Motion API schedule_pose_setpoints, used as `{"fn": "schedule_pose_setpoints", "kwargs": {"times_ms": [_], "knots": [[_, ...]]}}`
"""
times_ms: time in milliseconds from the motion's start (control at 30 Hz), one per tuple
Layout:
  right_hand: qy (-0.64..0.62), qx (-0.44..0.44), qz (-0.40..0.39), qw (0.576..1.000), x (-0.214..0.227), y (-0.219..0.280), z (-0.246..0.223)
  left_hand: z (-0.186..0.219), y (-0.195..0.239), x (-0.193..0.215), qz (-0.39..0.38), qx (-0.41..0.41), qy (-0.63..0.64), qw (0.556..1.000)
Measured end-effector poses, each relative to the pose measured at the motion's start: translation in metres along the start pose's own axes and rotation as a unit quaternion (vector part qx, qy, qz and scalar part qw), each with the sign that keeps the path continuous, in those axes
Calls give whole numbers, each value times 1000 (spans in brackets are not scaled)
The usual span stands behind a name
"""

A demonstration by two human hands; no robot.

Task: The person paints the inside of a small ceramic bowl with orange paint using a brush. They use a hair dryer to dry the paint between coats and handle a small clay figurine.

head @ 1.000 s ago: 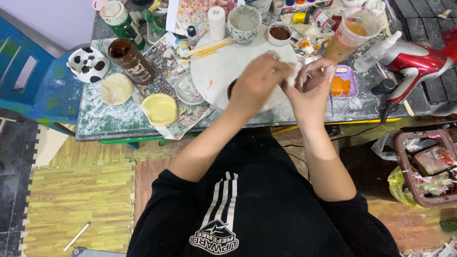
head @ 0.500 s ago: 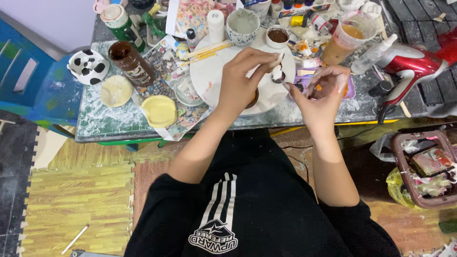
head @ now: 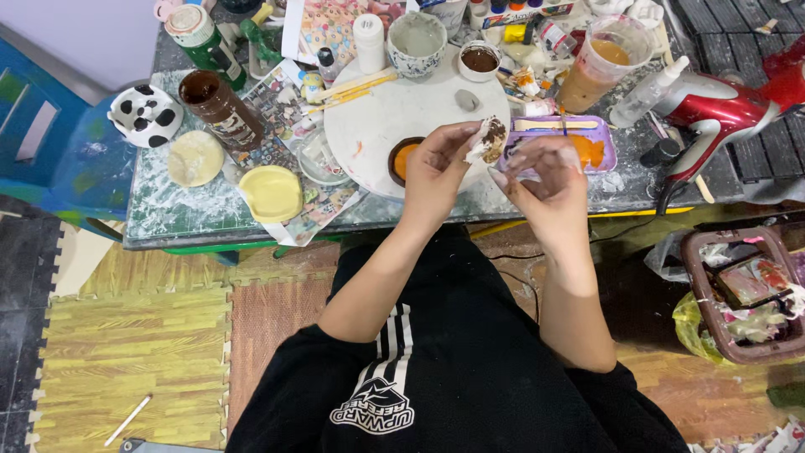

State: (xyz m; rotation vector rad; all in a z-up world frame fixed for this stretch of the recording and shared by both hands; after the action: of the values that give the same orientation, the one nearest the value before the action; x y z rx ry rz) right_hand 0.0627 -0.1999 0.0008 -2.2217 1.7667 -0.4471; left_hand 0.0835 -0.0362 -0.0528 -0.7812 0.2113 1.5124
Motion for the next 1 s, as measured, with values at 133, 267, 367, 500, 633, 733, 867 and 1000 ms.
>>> {"fn": "schedule_pose_setpoints", "kwargs": {"times_ms": [133, 267, 367, 500, 633, 733, 867, 1000], "knots": [[128, 64, 43, 989, -1, 6, -24, 36, 11, -16, 13, -94, -96, 991], [262, 131, 81, 953, -2, 11, -47, 71, 31, -45, -8, -226, -338, 914], [295, 120, 94, 943, 0, 9, -50, 82, 40, -64, -66, -289, -389, 872], [318, 111, 100, 936, 4, 7, -53, 85, 43, -72, -121, -308, -388, 860], [314, 122, 96, 937, 6, 5, -57, 82, 37, -65, -141, -245, -355, 891], [322, 125, 90, 934, 4, 4, -61, 73, 30, -54, -145, -143, -280, 938], [345, 139, 79, 925, -3, 1, -66, 69, 25, -43, -122, -99, -266, 951], [338, 107, 90, 931, 0, -3, -59, 76, 30, -50, -141, -179, -332, 915]]}}
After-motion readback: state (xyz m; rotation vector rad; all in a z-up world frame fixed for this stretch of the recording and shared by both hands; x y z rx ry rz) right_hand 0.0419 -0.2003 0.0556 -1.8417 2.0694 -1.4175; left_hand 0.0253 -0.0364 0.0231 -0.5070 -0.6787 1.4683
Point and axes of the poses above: each hand's wrist, its own y-axis away from the middle knuckle, its own x-axis out of the back of the hand, z = x × y, the point moved 9 cm from there along -y, towards the middle knuckle, and after that the axes turned 8 degrees about y, right-handed, at the moved point
